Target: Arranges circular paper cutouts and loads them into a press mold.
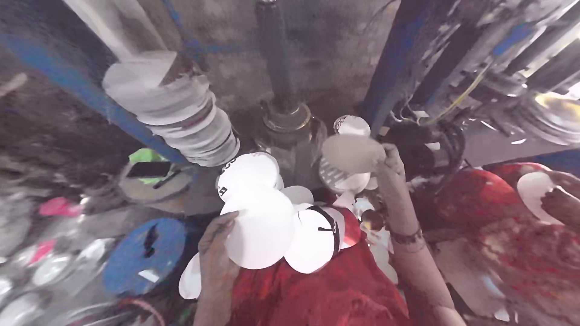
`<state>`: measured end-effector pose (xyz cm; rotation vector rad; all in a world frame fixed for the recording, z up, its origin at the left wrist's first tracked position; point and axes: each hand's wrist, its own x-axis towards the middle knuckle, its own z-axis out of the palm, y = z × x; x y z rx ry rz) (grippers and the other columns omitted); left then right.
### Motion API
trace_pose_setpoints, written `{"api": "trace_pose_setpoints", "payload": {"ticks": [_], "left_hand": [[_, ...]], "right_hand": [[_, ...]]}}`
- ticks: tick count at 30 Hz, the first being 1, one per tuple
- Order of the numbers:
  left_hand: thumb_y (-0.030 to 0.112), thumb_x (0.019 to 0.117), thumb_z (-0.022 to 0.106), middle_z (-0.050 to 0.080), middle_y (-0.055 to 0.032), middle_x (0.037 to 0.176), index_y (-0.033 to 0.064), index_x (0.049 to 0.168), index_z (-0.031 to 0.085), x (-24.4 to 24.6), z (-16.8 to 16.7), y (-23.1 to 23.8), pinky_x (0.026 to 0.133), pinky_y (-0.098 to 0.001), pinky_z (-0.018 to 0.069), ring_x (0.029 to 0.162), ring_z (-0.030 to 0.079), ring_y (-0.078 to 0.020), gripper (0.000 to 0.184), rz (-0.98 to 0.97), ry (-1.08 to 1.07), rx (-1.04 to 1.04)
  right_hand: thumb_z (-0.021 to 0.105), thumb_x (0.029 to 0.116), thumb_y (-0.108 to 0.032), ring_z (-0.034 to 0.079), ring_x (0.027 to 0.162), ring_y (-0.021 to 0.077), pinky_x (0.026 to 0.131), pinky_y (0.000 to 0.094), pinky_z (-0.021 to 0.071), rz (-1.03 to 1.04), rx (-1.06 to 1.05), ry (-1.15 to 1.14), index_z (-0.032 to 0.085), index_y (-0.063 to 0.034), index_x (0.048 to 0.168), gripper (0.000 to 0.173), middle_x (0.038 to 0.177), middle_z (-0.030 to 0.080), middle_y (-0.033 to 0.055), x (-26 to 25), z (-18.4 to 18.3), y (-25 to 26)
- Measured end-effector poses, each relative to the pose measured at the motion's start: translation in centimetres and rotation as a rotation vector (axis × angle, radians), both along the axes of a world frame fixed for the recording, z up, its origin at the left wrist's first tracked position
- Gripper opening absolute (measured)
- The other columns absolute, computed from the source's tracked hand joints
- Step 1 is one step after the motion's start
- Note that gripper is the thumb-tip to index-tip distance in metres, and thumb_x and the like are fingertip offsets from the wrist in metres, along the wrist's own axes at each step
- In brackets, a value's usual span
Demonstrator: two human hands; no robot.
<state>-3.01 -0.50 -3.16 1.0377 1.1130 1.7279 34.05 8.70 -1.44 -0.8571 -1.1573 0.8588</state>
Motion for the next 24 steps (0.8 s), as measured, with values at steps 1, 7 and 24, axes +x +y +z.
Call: {"api": "trace_pose_setpoints", "payload": {"ticks": [1, 7, 24], "left_hand": [[-0.001, 0.0953, 0.042, 0.073, 0.009, 0.096, 0.0097, 0.101, 0.072, 0.0, -0.1, 0.0, 0.078, -0.0209, 0.0588, 0.088, 0.069, -0.0015, 0.032, 0.004, 0.012, -0.018], [0.002, 0.0971, 0.04, 0.071, 0.01, 0.097, 0.0084, 0.104, 0.067, -0.4, 0.0, 0.0, 0.08, -0.021, 0.0585, 0.089, 0.068, -0.0009, 0.029, 0.035, 0.047, -0.039], [-0.002, 0.0952, 0.044, 0.065, -0.0076, 0.128, -0.0095, 0.128, 0.057, 2.1, -0.3, 0.3, 0.092, -0.0246, 0.0556, 0.109, 0.065, -0.0071, 0.036, -0.015, 0.076, -0.032]], "right_hand": [[0.066, 0.0901, -0.011, 0.066, 0.089, 0.0009, 0.08, 0.0243, 0.0577, 0.12, 0.05, -0.025, 0.065, -0.022, 0.107, 0.02, 0.098, 0.071, -0.0109, 0.1, 0.0, -0.9], [0.059, 0.0996, -0.042, 0.066, 0.091, -0.0007, 0.081, 0.0225, 0.0552, 0.149, -0.02, -0.362, 0.074, -0.0143, 0.1, 0.031, 0.097, 0.073, -0.0082, 0.2, -0.1, -2.5], [0.057, 0.0985, -0.004, 0.068, 0.077, 0.0067, 0.071, 0.0291, 0.0611, -0.202, -0.077, 0.062, 0.052, -0.0097, 0.117, 0.02, 0.089, 0.067, -0.0028, -1.5, -1.7, 0.4]]}}
